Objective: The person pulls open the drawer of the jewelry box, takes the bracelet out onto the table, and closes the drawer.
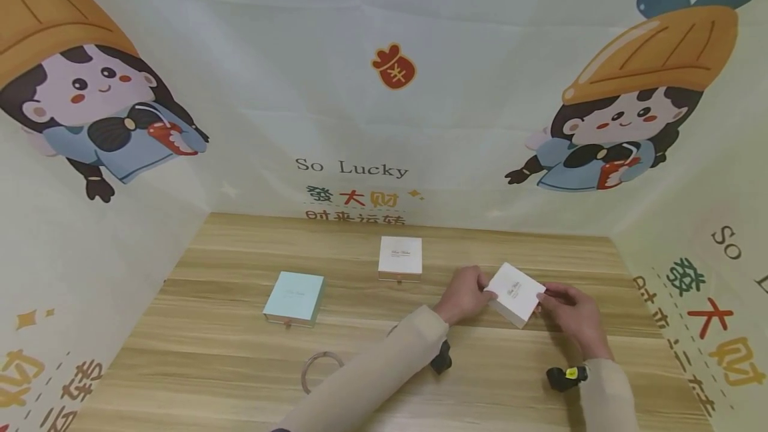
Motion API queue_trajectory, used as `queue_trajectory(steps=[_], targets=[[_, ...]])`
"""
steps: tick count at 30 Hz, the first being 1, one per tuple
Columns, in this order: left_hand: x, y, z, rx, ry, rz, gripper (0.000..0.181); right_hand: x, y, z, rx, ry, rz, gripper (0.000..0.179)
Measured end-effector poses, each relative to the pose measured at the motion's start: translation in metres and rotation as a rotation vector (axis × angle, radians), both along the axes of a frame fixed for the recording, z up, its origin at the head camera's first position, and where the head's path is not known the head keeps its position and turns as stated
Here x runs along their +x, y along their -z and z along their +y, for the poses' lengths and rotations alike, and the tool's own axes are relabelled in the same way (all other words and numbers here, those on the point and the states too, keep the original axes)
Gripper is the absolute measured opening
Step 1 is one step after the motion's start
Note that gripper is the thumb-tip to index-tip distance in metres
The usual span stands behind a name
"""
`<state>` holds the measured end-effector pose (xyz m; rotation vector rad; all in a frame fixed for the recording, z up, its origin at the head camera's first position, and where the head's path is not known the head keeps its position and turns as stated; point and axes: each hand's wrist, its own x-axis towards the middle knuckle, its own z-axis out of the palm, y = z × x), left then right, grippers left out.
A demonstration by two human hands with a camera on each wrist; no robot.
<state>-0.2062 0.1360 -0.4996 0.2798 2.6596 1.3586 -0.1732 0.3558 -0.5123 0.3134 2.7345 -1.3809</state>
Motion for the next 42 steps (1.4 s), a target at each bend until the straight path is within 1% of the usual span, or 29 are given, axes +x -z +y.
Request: queue_trajectory(steps=[5,9,12,15,19,21,23,27,30,33,36,39,40,42], targets=[[0.003,0.003,-0.001,0.005,-0.026,0.002,0.018,-0.008,-0.003,0.005,0.025,-0.097,-0.010,0.062],[0.007,0.004,-0.002,0.013,-0.050,-0.012,0.022,-0.014,-0.005,0.005,0.076,-0.144,-0.004,0.060],[0.011,0.004,-0.003,0.013,-0.073,-0.021,0.028,-0.019,-0.006,0.003,0.094,-0.159,-0.010,0.062],[0.017,0.003,-0.004,-0.002,-0.094,-0.030,0.037,-0.023,-0.005,0.001,0.082,-0.178,-0.020,0.063],[0.024,0.001,-0.003,-0.029,-0.120,-0.029,0.037,-0.028,-0.004,-0.001,0.057,-0.203,-0.031,0.064],[0.027,0.000,-0.003,-0.040,-0.127,-0.025,0.035,-0.030,-0.004,-0.002,0.070,-0.212,-0.031,0.064],[0.030,-0.001,-0.003,-0.047,-0.132,-0.032,0.037,-0.033,-0.003,-0.003,0.077,-0.224,-0.026,0.062],[0.033,-0.001,-0.004,-0.063,-0.125,-0.012,0.040,-0.037,-0.002,-0.006,0.087,-0.247,-0.014,0.061],[0.034,-0.001,-0.005,-0.087,-0.117,0.028,0.039,-0.039,-0.003,-0.007,0.081,-0.251,-0.010,0.060],[0.034,-0.001,-0.006,-0.093,-0.112,0.052,0.038,-0.040,-0.003,-0.008,0.072,-0.262,-0.010,0.060],[0.035,0.000,-0.008,-0.104,-0.104,0.058,0.043,-0.041,-0.004,-0.007,0.052,-0.285,-0.003,0.059],[0.034,0.000,-0.009,-0.119,-0.093,0.038,0.047,-0.040,-0.007,-0.006,0.012,-0.310,-0.001,0.057],[0.034,0.000,-0.010,-0.122,-0.090,0.033,0.046,-0.040,-0.009,-0.006,-0.007,-0.316,0.001,0.057],[0.031,-0.001,-0.012,-0.148,-0.077,0.054,0.041,-0.040,-0.012,-0.005,-0.043,-0.321,-0.003,0.057]])
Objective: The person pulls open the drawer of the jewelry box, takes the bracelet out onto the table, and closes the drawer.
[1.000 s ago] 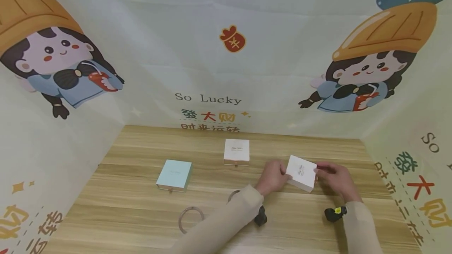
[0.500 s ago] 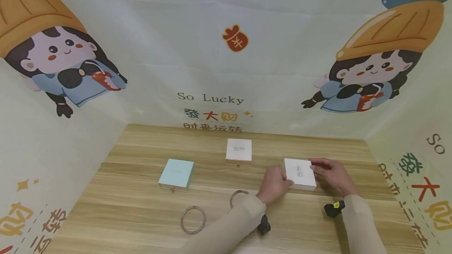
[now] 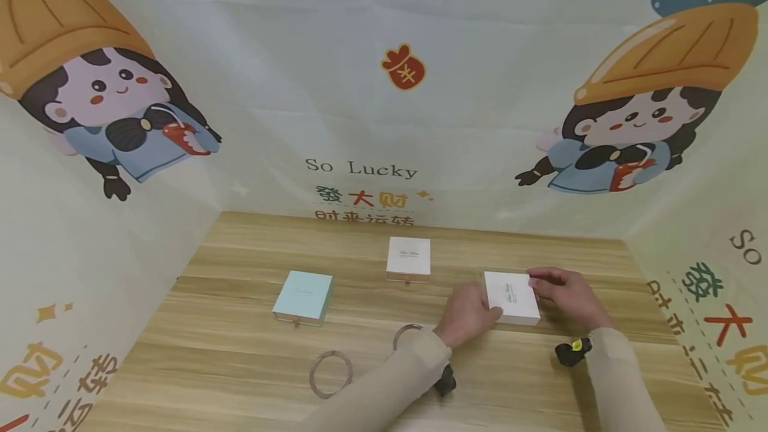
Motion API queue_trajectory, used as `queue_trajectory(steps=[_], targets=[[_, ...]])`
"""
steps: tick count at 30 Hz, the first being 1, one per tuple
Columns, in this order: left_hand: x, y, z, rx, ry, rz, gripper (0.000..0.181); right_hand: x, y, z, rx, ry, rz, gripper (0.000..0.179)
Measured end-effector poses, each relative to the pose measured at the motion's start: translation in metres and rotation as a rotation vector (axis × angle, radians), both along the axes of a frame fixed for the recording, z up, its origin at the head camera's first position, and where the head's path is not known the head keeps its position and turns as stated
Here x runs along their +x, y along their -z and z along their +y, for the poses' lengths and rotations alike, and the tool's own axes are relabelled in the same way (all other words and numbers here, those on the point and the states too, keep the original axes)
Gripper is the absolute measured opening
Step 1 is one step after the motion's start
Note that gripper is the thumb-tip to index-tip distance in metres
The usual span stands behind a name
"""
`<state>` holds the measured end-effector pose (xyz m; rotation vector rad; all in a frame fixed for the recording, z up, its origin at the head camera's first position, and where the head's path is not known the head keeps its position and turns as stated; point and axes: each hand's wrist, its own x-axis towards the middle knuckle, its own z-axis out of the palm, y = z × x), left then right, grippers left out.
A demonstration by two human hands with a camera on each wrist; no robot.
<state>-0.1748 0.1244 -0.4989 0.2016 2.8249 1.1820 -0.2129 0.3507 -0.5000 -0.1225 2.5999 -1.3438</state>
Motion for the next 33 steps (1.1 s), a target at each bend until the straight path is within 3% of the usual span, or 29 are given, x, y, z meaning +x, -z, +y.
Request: queue_trajectory(steps=[4,10,15,21,27,33], targets=[[-0.008,-0.002,-0.005,-0.104,0.036,0.078,0.031,0.000,-0.007,0.002,-0.015,0.004,-0.027,0.062],[-0.018,-0.008,-0.006,-0.295,0.108,0.131,0.054,-0.002,-0.011,0.013,-0.047,0.022,-0.142,0.073],[-0.026,-0.007,-0.006,-0.348,0.207,0.165,0.079,0.001,-0.008,0.020,-0.181,0.014,-0.260,0.071],[-0.036,-0.005,-0.006,-0.355,0.358,0.171,0.098,0.006,-0.001,0.022,-0.249,-0.003,-0.349,0.069],[-0.042,-0.002,-0.006,-0.375,0.465,0.156,0.101,0.010,0.005,0.016,-0.247,-0.020,-0.331,0.060],[-0.046,0.001,-0.001,-0.431,0.493,0.166,0.097,0.012,0.009,0.014,-0.186,-0.002,-0.268,0.055]])
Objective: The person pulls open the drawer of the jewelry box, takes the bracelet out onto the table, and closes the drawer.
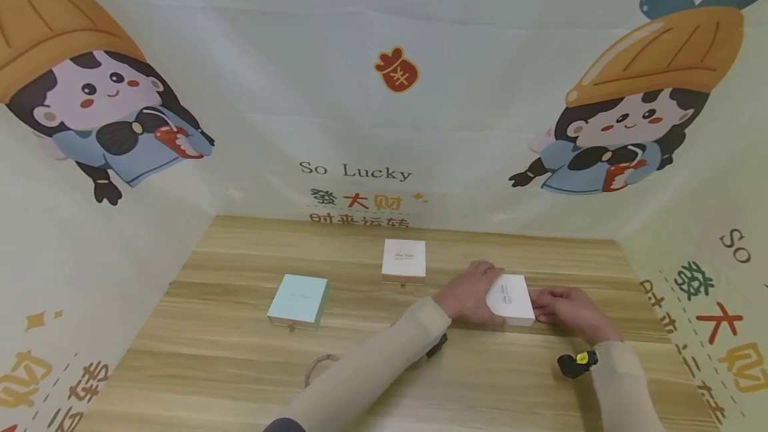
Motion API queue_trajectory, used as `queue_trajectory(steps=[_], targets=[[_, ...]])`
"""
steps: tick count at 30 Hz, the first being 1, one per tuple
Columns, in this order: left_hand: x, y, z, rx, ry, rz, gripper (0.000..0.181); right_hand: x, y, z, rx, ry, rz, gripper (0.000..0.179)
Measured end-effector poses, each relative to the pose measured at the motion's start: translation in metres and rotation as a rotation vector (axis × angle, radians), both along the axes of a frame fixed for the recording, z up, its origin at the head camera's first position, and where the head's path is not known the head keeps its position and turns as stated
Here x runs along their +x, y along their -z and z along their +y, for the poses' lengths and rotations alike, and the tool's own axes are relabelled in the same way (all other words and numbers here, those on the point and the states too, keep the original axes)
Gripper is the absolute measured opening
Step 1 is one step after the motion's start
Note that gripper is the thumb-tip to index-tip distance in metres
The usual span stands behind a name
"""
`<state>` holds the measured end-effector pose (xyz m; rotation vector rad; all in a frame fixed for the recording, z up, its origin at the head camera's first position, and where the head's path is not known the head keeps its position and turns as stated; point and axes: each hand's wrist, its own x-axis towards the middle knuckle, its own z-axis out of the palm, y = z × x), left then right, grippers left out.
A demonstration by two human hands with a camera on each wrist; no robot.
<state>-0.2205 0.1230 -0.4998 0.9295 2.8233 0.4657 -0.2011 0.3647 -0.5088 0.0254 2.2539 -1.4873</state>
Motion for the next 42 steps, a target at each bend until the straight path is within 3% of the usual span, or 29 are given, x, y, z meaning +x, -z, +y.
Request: queue_trajectory(steps=[7,16,25,33,42], targets=[[-0.002,0.004,0.004,-0.038,-0.010,0.006,0.096,0.002,0.001,-0.002,0.093,-0.013,0.050,0.052],[-0.005,0.004,0.005,-0.042,-0.023,0.019,0.094,-0.003,0.000,-0.011,0.155,0.082,0.098,0.041],[-0.004,0.005,0.005,-0.019,-0.027,0.026,0.094,0.001,0.000,-0.018,0.193,0.148,0.135,0.039],[-0.004,0.009,0.005,-0.027,-0.033,0.005,0.094,0.005,0.007,-0.019,0.210,0.161,0.164,0.037],[-0.003,0.004,0.005,-0.033,-0.035,-0.002,0.094,0.006,0.006,-0.013,0.234,0.164,0.195,0.034]])
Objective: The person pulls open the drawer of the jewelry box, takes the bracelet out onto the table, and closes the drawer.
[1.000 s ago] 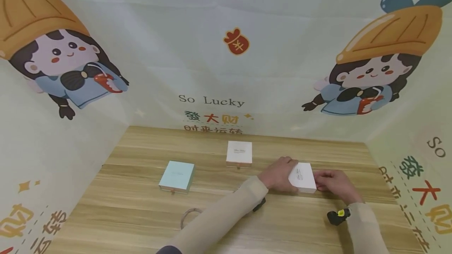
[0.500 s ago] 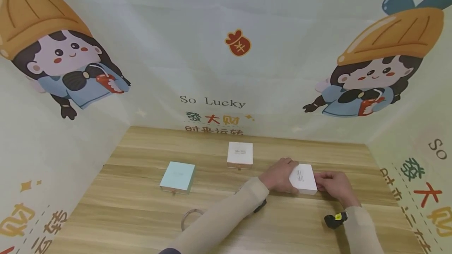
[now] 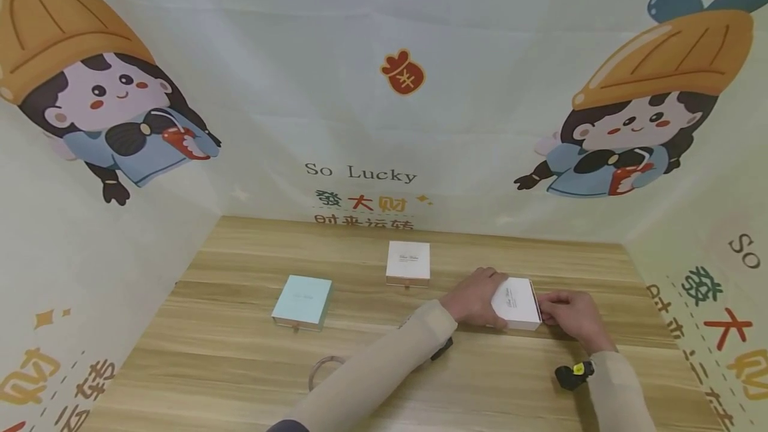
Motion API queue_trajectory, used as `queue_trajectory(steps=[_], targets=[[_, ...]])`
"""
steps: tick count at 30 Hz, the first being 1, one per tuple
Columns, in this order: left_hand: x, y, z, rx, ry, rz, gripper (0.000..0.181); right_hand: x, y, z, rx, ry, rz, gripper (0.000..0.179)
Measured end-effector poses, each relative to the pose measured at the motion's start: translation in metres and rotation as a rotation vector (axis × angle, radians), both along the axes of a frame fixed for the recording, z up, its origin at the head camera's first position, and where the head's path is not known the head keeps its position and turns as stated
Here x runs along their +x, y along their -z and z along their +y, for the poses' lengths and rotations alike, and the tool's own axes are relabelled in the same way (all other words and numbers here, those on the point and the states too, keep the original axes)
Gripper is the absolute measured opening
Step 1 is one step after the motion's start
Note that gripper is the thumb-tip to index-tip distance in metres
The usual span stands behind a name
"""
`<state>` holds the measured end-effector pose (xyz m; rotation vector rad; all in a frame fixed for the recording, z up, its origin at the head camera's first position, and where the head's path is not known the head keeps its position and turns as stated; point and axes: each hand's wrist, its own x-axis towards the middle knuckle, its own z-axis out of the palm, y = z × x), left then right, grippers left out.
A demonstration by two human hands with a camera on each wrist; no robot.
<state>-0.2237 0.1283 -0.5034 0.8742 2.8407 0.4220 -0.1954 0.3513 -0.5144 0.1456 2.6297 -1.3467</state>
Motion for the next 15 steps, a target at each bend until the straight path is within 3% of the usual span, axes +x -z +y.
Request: queue_trajectory(steps=[15], targets=[[0.0016,-0.0034,-0.0007,0.016,-0.008,-0.020,0.094,0.0005,-0.0066,0.0022,0.027,0.005,-0.008,0.035]])
